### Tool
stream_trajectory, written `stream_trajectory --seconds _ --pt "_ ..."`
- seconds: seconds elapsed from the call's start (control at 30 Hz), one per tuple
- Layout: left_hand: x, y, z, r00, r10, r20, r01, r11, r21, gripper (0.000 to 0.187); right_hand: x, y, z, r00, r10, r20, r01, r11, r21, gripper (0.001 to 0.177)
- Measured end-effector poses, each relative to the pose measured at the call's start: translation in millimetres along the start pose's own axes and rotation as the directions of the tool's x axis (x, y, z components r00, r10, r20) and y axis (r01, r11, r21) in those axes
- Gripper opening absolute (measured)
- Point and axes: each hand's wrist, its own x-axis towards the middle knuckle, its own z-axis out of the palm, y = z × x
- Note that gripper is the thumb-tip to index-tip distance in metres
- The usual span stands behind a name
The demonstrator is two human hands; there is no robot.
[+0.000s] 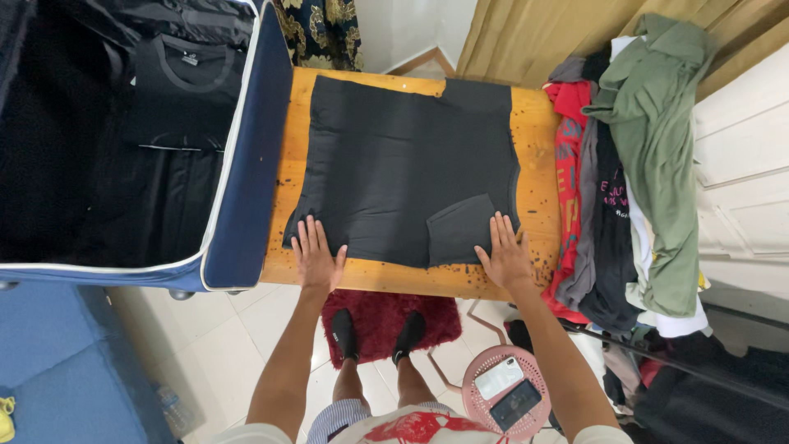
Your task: The person folds a black t-shirt on a wooden table, smoothing it out and folding it into a compact rectangle before placing it into an open suitcase. They then pick up a green t-shirt and begin to unfold and smooth it on the table.
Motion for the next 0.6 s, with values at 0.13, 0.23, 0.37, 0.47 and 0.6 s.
stream_trajectory --seconds 0.13,0.23,0.37,0.47,0.6 --pt "2.0 40.2 0.3 0.990 -0.068 -0.125 0.055 0.993 -0.103 0.091 -2.4 -18.8 -17.0 0.999 0.042 0.020 -0.040 0.995 -0.093 0.081" --pt "-1.2 102.3 -4.8 0.979 0.178 -0.095 -0.192 0.967 -0.165 0.085 -5.0 -43.2 -16.3 0.997 -0.032 -0.069 0.036 0.997 0.065 0.076" --pt "2.5 173.0 -2.2 0.865 0.502 -0.012 -0.492 0.842 -0.221 0.074 -4.4 -73.6 2.2 0.981 -0.171 -0.089 0.188 0.947 0.260 0.069" --pt "1.3 186.2 7.3 0.821 0.571 -0.035 -0.559 0.789 -0.256 0.074 -7.6 -79.1 10.0 0.978 -0.168 -0.125 0.192 0.957 0.217 0.068" --pt "6.5 158.9 9.4 0.818 0.575 0.013 -0.555 0.794 -0.249 0.081 -16.0 -58.5 2.2 0.997 -0.018 -0.075 0.040 0.952 0.305 0.076"
